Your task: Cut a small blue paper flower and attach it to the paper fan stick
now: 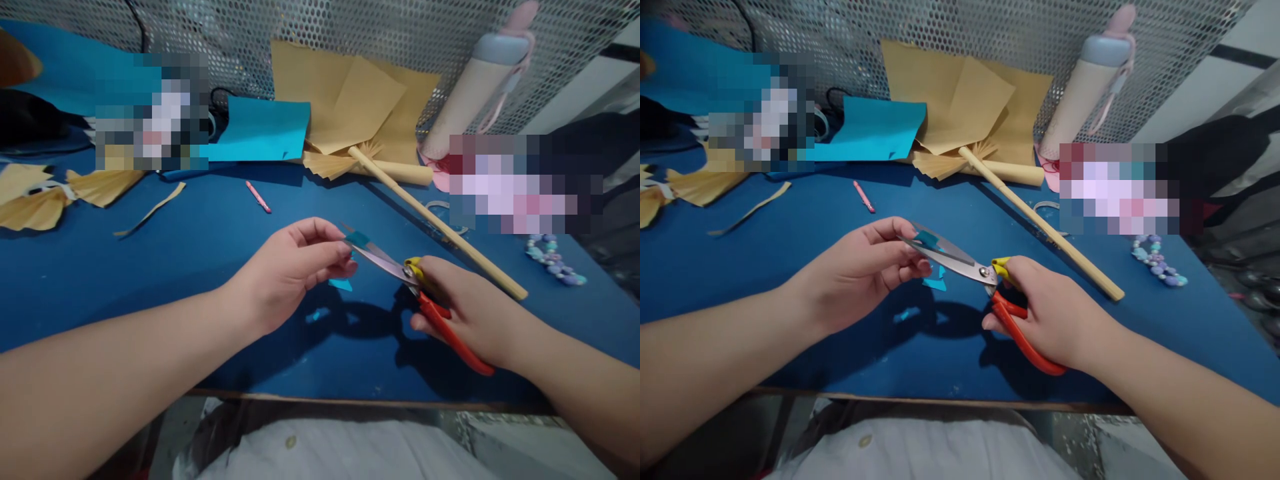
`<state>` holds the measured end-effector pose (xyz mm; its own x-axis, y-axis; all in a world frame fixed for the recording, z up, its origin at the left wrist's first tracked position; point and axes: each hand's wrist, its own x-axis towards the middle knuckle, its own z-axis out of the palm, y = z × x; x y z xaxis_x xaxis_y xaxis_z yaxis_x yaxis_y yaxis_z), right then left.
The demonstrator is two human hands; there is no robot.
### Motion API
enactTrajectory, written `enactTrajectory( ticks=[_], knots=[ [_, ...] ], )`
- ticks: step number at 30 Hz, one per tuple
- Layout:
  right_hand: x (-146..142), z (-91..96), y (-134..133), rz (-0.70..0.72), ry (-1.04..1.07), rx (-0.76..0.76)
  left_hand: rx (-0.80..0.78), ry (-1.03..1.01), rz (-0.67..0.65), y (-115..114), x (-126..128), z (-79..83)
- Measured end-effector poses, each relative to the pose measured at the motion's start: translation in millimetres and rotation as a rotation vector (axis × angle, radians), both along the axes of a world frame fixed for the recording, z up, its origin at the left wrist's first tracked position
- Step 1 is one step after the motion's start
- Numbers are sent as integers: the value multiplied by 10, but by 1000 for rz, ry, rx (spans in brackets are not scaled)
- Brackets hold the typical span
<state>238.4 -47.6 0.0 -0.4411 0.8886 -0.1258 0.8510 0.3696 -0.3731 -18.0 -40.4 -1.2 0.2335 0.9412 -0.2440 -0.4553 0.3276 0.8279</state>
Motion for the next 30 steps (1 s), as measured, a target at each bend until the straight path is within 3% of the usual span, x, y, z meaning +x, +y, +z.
enactTrajectory(
  ticks=[12,17,20,30],
  knots=[
    [-12,-10,-15,53,118,4,101,59,-76,-27,8,-9],
    [7,10,-29,-22,233,-101,87,96,-49,-9,-6,7],
    [51,-11,-38,-36,310,-89,60,97,-27,-1,-19,24],
    [130,-124,17,13,199,22,72,97,13,13,-36,44]
  ],
)
